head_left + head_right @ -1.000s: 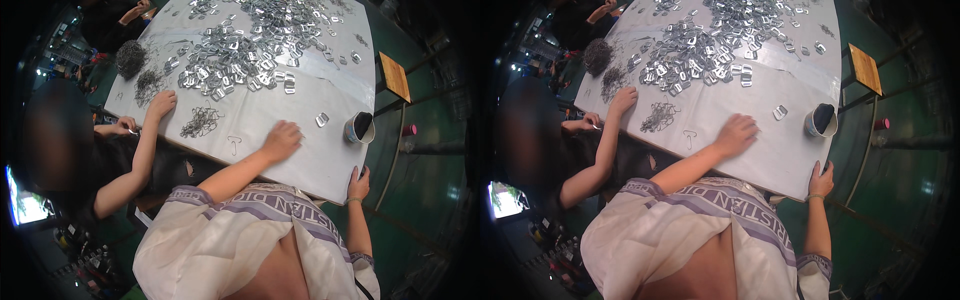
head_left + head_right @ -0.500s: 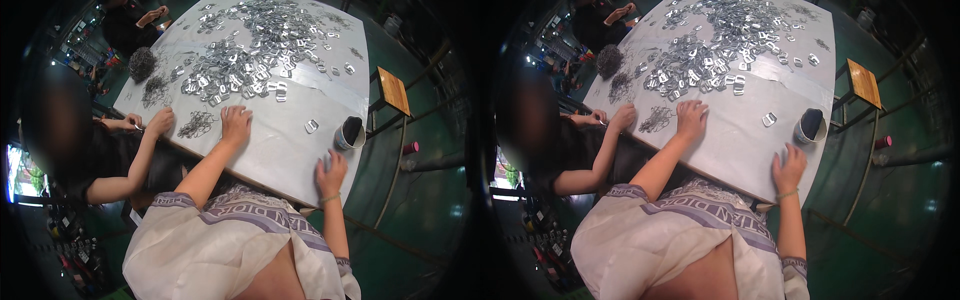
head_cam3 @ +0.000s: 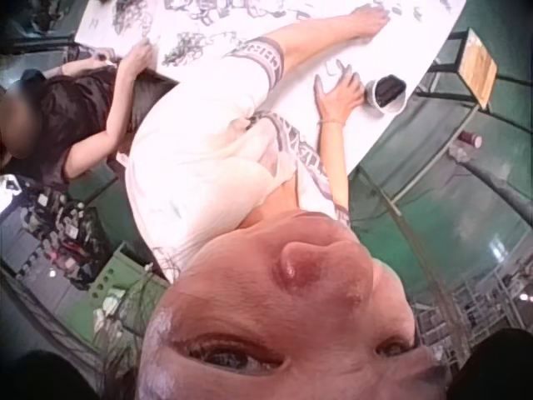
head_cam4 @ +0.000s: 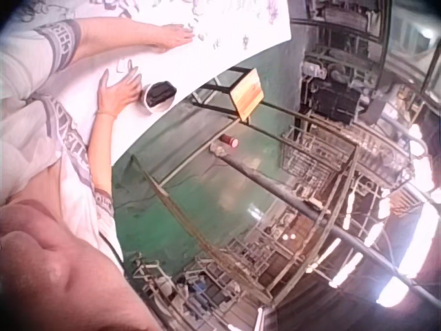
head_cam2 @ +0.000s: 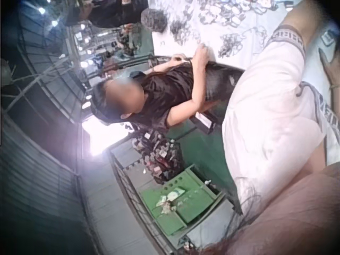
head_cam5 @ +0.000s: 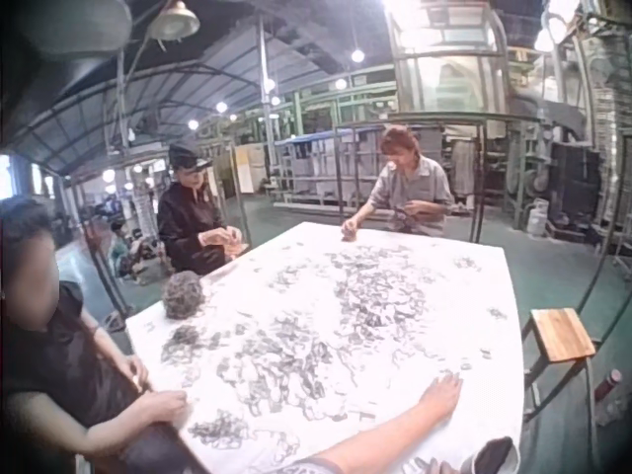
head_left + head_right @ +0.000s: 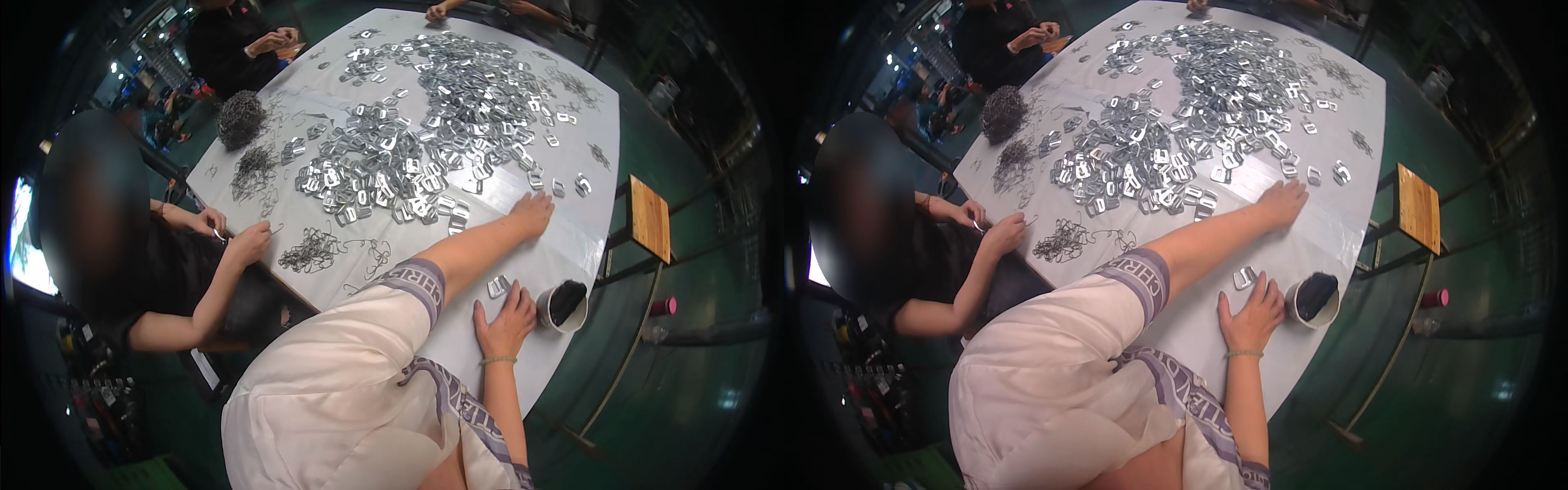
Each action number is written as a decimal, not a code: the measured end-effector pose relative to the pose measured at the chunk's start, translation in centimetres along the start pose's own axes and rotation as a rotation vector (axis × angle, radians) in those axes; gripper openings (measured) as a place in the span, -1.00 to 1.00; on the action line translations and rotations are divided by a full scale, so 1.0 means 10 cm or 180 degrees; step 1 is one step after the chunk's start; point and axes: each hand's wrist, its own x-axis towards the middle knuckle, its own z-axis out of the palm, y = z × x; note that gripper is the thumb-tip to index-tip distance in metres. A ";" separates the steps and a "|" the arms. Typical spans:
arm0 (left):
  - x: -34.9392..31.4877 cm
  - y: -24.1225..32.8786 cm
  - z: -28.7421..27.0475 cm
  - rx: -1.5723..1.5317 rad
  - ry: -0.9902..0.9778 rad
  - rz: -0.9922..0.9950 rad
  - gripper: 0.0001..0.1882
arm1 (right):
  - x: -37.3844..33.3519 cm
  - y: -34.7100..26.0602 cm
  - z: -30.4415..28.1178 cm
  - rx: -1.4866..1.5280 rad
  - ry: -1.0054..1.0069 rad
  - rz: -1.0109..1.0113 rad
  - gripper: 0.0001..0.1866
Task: The person sits at a table and repeatedly picks up small metal keyrings and rectangular metal pieces, then threads the rings through the pieces to assemble keychains. The person places the assembled keychains on a hanging rack to the left. Another person works alongside at the same table.
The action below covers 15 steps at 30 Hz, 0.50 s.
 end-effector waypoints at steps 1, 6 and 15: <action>-0.02 0.06 -0.01 -0.0109 -0.0165 -0.0042 -0.62 | 0.00 0.01 -0.01 -0.0032 0.0023 0.0039 -0.11; -1.09 -0.12 -0.53 -0.0158 -0.0259 -0.0194 -0.70 | 0.01 -0.03 -0.01 -0.0110 0.0047 0.0018 -0.11; -2.94 -0.91 -1.76 -0.0317 0.0920 -0.1784 -0.64 | 0.00 -0.03 0.03 -0.0355 0.0123 -0.0099 -0.16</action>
